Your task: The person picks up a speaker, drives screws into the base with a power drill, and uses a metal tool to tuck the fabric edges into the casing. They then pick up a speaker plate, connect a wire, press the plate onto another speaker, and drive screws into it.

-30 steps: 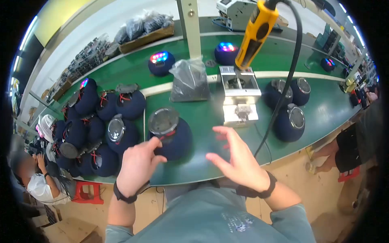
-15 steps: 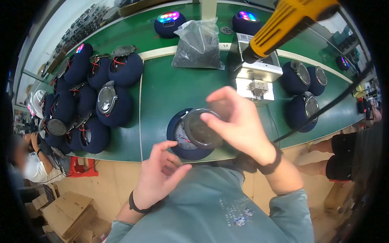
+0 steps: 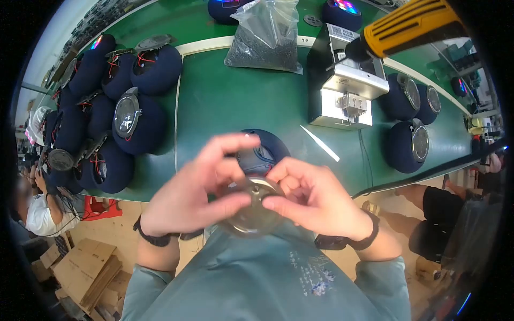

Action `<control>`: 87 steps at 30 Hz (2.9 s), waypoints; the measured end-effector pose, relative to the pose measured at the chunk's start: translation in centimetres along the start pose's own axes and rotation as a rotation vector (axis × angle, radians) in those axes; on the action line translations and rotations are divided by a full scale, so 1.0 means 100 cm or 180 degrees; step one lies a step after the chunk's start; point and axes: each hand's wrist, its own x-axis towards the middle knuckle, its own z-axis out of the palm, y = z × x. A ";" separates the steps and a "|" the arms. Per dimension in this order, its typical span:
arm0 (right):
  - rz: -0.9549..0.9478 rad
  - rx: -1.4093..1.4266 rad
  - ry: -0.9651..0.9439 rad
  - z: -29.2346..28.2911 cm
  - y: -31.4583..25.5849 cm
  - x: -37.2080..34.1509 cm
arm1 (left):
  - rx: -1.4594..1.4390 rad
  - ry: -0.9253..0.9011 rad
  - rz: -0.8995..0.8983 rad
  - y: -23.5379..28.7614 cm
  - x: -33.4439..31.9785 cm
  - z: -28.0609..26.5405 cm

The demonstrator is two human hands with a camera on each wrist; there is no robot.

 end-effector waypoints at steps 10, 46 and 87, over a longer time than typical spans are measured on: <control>0.0042 -0.0199 0.0251 0.009 0.030 -0.006 | -0.0847 0.0620 -0.0212 -0.011 -0.013 -0.005; -0.1013 -0.0693 0.1123 0.016 0.034 0.009 | 0.3260 0.1382 0.0942 -0.031 -0.021 0.063; -0.0593 -0.0929 0.0548 -0.011 0.011 0.021 | 0.3998 0.0483 0.0972 0.013 0.022 0.003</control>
